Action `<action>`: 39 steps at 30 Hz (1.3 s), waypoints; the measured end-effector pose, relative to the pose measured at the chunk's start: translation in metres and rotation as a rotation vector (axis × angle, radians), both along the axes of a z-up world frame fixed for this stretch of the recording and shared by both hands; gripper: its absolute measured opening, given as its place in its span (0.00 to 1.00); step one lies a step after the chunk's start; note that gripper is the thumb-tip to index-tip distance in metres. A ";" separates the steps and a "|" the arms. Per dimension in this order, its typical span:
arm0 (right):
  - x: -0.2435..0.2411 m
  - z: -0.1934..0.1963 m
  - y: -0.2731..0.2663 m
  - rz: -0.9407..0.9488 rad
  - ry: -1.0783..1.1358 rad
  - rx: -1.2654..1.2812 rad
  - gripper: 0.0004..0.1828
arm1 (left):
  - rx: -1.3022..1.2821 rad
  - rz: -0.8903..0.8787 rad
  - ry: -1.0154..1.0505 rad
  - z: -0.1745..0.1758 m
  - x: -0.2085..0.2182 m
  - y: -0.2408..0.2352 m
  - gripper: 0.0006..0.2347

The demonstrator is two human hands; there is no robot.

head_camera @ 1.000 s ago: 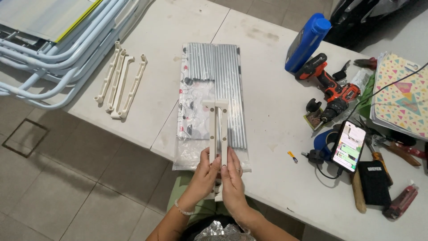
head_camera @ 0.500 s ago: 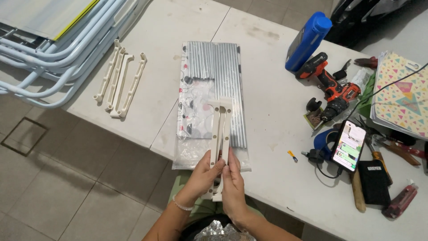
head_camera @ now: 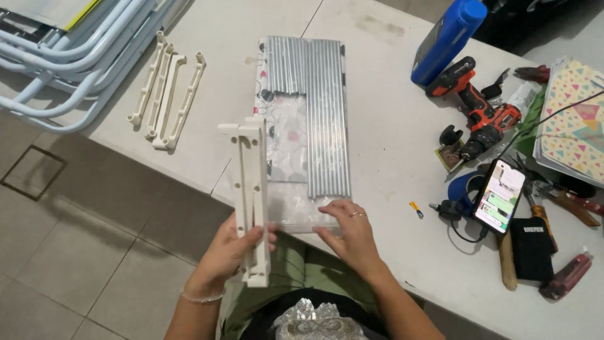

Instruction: The person places several metal rods into a plastic bag, then inserts plastic frame components into the bag along with the rods.

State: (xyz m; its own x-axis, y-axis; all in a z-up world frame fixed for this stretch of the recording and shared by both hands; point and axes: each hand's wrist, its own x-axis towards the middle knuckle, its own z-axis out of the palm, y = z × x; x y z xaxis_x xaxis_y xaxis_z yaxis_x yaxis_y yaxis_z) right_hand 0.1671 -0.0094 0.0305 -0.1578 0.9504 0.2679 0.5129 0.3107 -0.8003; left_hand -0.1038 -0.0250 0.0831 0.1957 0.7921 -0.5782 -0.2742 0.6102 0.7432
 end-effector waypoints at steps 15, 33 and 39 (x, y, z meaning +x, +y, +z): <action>0.001 0.008 0.043 0.069 -0.334 0.144 0.07 | -0.425 -0.231 -0.243 -0.045 -0.034 -0.094 0.27; -0.012 0.020 0.029 0.005 -0.272 0.193 0.05 | -0.157 -0.217 -0.156 -0.076 0.069 0.025 0.14; -0.010 0.014 0.026 0.033 -0.157 0.204 0.06 | 0.146 -0.072 0.355 -0.090 0.123 0.098 0.31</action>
State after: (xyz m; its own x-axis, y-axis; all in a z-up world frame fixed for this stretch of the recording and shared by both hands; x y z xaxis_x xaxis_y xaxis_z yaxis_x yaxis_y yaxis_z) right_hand 0.1575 0.0169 0.0442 -0.2430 0.8727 0.4236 0.6124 0.4766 -0.6307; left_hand 0.0192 0.0734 -0.0068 0.0618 0.8624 -0.5025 0.0557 0.4997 0.8644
